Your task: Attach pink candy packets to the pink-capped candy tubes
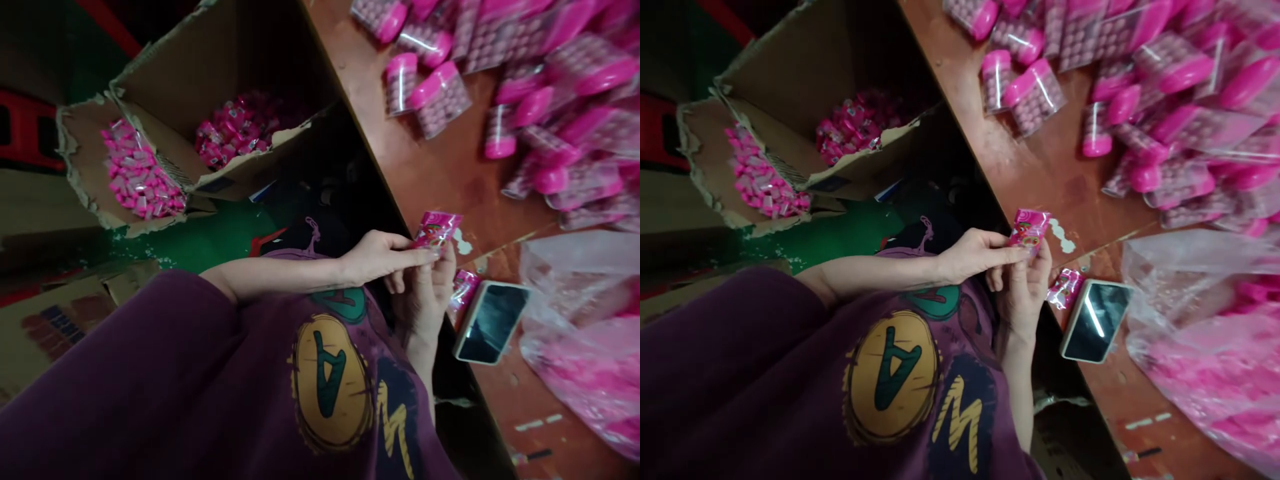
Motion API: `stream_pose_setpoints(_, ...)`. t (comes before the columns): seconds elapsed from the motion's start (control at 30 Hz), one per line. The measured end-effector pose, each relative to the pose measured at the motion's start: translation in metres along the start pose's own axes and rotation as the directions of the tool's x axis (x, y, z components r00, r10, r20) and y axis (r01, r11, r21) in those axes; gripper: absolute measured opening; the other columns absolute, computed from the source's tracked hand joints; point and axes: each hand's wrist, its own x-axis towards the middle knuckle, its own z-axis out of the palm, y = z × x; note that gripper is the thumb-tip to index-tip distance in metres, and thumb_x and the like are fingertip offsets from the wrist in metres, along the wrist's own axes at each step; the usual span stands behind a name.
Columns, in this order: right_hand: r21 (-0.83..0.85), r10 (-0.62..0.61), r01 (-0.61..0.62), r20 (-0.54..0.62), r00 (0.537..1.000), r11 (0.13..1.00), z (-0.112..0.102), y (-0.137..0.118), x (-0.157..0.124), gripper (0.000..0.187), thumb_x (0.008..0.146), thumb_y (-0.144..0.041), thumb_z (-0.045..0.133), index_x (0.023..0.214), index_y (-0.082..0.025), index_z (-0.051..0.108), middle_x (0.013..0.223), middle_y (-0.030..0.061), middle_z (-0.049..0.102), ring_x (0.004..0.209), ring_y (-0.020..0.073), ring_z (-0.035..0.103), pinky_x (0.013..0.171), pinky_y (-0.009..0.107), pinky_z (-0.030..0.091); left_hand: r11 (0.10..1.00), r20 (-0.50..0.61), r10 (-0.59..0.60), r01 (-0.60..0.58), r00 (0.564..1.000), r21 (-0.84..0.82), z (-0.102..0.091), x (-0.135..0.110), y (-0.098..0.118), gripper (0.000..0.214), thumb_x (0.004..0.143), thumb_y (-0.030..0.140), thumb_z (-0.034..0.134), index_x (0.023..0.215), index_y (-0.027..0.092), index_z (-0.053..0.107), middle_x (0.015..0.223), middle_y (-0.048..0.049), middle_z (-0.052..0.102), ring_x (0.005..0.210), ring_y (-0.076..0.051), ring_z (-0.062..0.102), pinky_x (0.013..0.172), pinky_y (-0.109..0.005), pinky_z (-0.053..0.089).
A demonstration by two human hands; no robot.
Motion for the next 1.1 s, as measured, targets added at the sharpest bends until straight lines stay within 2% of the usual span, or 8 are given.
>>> stream_pose_setpoints(0.1, -0.022, 0.004, -0.005, -0.018, 1.0, 1.0, 0.011, 0.001, 0.008, 0.037, 0.09, -0.041, 0.082, 0.125, -0.044, 0.07, 0.087, -0.0021, 0.064, 0.046, 0.0085, 0.043, 0.04, 0.026, 0.045, 0.999, -0.013, 0.022, -0.022, 1.0, -0.036, -0.007, -0.001, 0.006, 0.048, 0.083, 0.059, 0.086, 0.083, 0.015, 0.069, 0.048, 0.0016, 0.061, 0.04, -0.01, 0.056, 0.047, -0.022, 0.049)
stream_pose_setpoints(0.3, 0.051, 0.049, -0.052, 0.059, 0.997, 0.997, 0.03, 0.012, 0.023, 0.031, 0.091, -0.043, 0.082, 0.121, -0.041, 0.073, 0.07, -0.0073, 0.058, 0.039, 0.0067, 0.039, 0.036, 0.023, 0.034, 0.998, -0.024, 0.013, -0.014, 1.0, -0.069, -0.029, -0.001, 0.018, 0.052, 0.085, 0.065, 0.081, 0.075, 0.016, 0.065, 0.049, 0.0007, 0.061, 0.043, -0.01, 0.057, 0.05, -0.022, 0.049)
stream_pose_setpoints(0.43, 0.01, 0.115, -0.116, 0.101, 0.988, 0.993, 0.043, 0.017, 0.024, 0.032, 0.096, -0.042, 0.077, 0.126, -0.039, 0.067, 0.073, -0.0063, 0.066, 0.044, 0.0064, 0.044, 0.043, 0.021, 0.039, 0.99, -0.076, 0.059, -0.068, 0.995, -0.122, -0.045, -0.006, 0.027, 0.053, 0.085, 0.063, 0.083, 0.071, 0.018, 0.059, 0.051, 0.0037, 0.056, 0.044, -0.011, 0.059, 0.048, -0.024, 0.049)
stream_pose_setpoints(0.53, -0.01, 0.141, -0.141, 0.119, 0.983, 0.99, 0.048, 0.017, 0.023, 0.044, 0.093, -0.047, 0.079, 0.132, -0.036, 0.062, 0.077, -0.0064, 0.069, 0.048, 0.0071, 0.051, 0.048, 0.022, 0.045, 0.982, -0.122, 0.104, -0.121, 0.987, -0.147, -0.05, -0.008, 0.032, 0.052, 0.083, 0.056, 0.087, 0.069, 0.018, 0.056, 0.055, 0.0054, 0.053, 0.044, -0.009, 0.057, 0.046, -0.024, 0.048)
stream_pose_setpoints(0.67, -0.027, 0.133, -0.131, 0.133, 0.982, 0.991, 0.046, 0.015, 0.023, 0.053, 0.092, -0.049, 0.08, 0.136, -0.032, 0.058, 0.084, -0.0059, 0.069, 0.055, 0.0079, 0.058, 0.054, 0.024, 0.049, 0.977, -0.175, 0.122, -0.149, 0.977, -0.153, -0.045, -0.006, 0.036, 0.046, 0.078, 0.049, 0.094, 0.071, 0.015, 0.063, 0.058, 0.0062, 0.051, 0.046, -0.006, 0.052, 0.043, -0.022, 0.044)
stream_pose_setpoints(0.83, 0.026, 0.085, -0.088, 0.103, 0.991, 0.996, 0.037, 0.019, 0.016, 0.057, 0.09, -0.053, 0.082, 0.133, -0.032, 0.052, 0.073, -0.0098, 0.062, 0.053, 0.01, 0.057, 0.055, 0.027, 0.05, 0.985, -0.135, 0.125, -0.14, 0.983, -0.105, -0.03, -0.005, 0.029, 0.047, 0.07, 0.051, 0.098, 0.075, 0.012, 0.071, 0.062, 0.0026, 0.061, 0.044, -0.006, 0.051, 0.039, -0.023, 0.039)
stream_pose_setpoints(0.97, 0.094, 0.08, -0.09, 0.107, 0.991, 0.991, 0.029, 0.023, 0.009, 0.053, 0.092, -0.051, 0.081, 0.128, -0.031, 0.048, 0.068, -0.0117, 0.062, 0.053, 0.0105, 0.06, 0.056, 0.026, 0.051, 0.989, -0.109, 0.141, -0.144, 0.984, -0.016, -0.025, -0.006, 0.021, 0.045, 0.075, 0.05, 0.095, 0.071, 0.012, 0.07, 0.062, -0.0005, 0.065, 0.042, -0.005, 0.051, 0.042, -0.022, 0.037)
stream_pose_setpoints(1.1, 0.156, 0.059, -0.075, 0.106, 0.993, 0.985, 0.025, 0.029, 0.007, 0.053, 0.091, -0.05, 0.081, 0.125, -0.03, 0.047, 0.068, -0.0123, 0.063, 0.05, 0.0095, 0.06, 0.052, 0.024, 0.049, 0.986, -0.104, 0.143, -0.133, 0.984, 0.099, -0.027, -0.006, 0.018, 0.044, 0.078, 0.049, 0.093, 0.07, 0.013, 0.069, 0.055, 0.002, 0.059, 0.041, -0.007, 0.053, 0.045, -0.023, 0.04)
